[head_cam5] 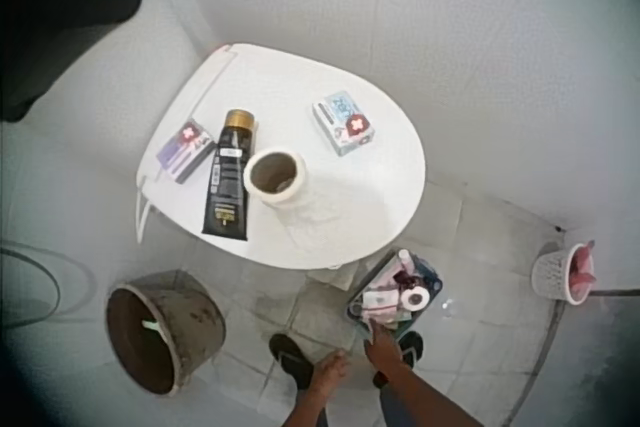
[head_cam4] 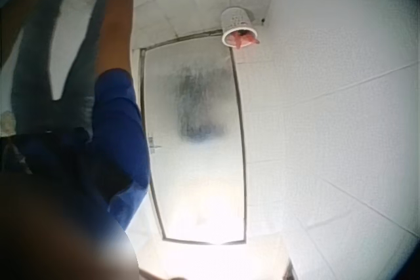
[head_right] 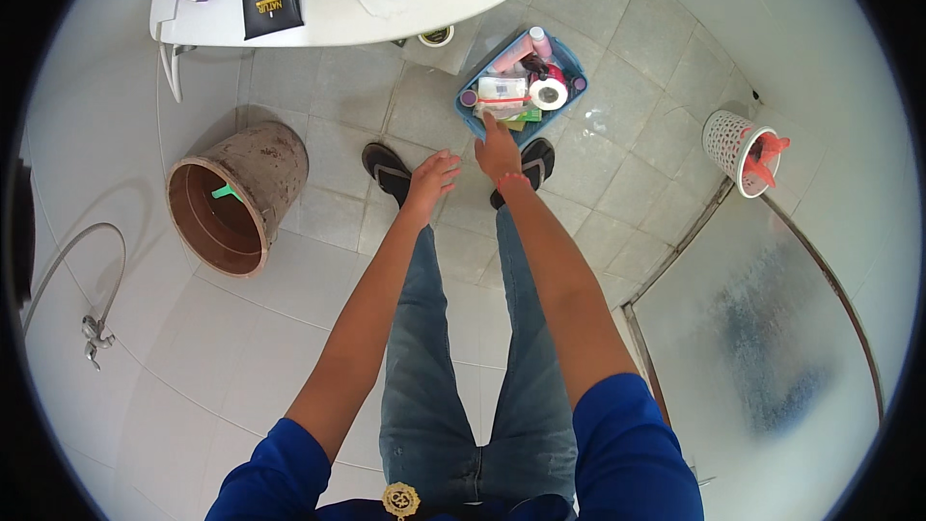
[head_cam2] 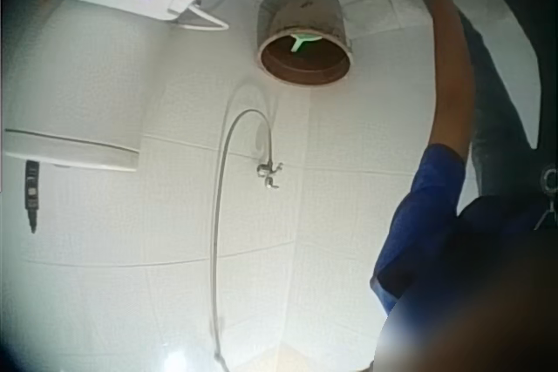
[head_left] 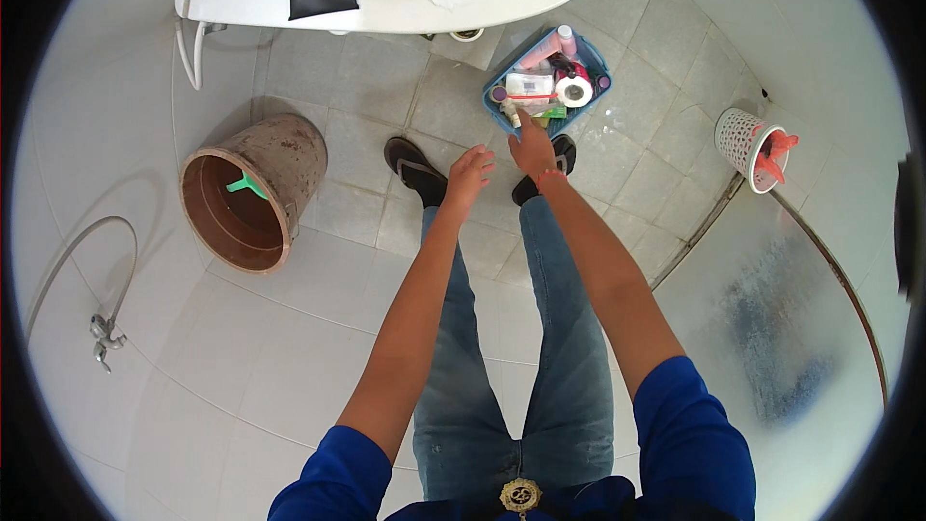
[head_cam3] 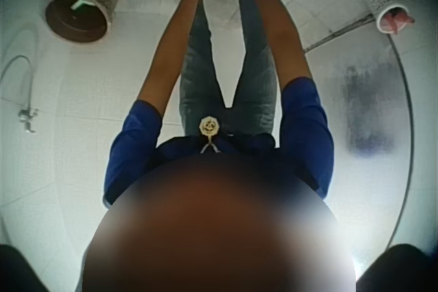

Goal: Organizing various bottles and bathroom items from the toilet tank into a tray on the floor.

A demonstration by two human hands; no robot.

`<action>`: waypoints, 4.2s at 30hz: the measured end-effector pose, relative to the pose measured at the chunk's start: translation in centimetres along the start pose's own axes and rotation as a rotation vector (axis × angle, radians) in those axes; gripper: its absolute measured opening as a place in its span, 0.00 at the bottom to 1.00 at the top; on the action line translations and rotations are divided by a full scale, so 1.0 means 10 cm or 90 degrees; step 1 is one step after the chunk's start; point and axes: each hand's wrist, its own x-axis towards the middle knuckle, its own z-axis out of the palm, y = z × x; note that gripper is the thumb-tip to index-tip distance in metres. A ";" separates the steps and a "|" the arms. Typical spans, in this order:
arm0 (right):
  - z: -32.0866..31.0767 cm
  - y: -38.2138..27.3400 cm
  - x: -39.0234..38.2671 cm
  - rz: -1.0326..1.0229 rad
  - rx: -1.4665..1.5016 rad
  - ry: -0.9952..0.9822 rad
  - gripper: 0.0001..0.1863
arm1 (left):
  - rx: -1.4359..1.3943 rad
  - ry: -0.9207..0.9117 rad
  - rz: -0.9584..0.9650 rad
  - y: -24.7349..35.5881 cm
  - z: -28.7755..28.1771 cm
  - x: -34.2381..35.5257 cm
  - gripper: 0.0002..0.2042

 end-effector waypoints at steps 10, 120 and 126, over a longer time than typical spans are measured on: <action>0.54 0.32 0.60 0.064 -0.192 -0.139 0.33 | -0.031 0.002 0.012 -0.05 -0.03 0.20 0.28; -4.35 -7.73 -1.71 -0.470 0.419 -0.047 0.18 | -0.110 -0.314 0.638 5.89 -1.55 -5.07 0.24; -4.40 -7.08 -2.44 -0.447 0.507 -0.115 0.16 | -0.090 -0.408 0.685 5.05 -1.07 -5.58 0.33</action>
